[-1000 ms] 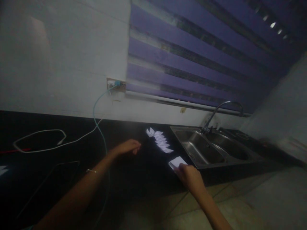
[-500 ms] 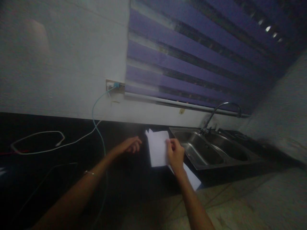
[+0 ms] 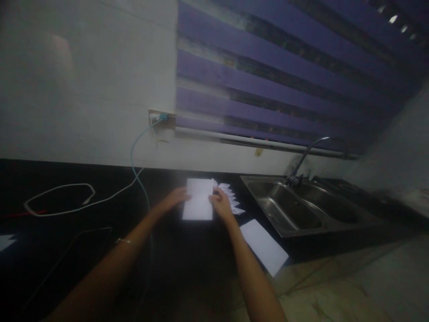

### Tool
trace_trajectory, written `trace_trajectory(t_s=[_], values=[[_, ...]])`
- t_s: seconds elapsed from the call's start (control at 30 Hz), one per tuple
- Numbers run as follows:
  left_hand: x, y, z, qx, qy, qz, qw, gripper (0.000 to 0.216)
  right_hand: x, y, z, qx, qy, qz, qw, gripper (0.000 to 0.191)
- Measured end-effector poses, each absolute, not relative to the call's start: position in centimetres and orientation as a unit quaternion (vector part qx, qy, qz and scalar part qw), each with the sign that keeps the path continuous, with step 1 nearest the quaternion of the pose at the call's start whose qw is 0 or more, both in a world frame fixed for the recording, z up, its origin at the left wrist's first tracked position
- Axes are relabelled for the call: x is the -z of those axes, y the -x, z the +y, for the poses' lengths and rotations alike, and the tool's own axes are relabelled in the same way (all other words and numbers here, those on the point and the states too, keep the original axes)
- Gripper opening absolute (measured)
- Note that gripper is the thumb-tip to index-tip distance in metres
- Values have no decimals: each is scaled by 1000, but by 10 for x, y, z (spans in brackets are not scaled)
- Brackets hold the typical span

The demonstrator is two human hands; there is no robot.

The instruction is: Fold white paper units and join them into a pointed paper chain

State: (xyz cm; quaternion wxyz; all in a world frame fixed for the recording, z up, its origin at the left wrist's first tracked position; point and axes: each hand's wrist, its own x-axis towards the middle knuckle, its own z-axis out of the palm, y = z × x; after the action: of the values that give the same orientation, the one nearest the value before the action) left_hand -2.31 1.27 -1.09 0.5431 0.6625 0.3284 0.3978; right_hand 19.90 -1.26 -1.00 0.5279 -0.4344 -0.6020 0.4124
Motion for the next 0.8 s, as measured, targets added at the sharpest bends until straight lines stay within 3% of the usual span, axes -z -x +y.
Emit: trace_trajectory(t_s=[0.2, 0.37, 0.57, 0.8], values=[[8, 26, 9, -371, -665, 331, 557, 40, 7, -201, -16, -513, 358, -604, 493, 50], [1, 28, 3, -382, -615, 315, 614, 45, 16, -206, -9, -441, 386, -621, 521, 29], [-12, 31, -5, -306, -542, 286, 728, 79, 16, -211, -5, -366, 377, -667, 528, 23], [-22, 28, -23, -248, -619, 297, 683, 44, 12, -203, -12, -373, 346, -704, 496, 24]])
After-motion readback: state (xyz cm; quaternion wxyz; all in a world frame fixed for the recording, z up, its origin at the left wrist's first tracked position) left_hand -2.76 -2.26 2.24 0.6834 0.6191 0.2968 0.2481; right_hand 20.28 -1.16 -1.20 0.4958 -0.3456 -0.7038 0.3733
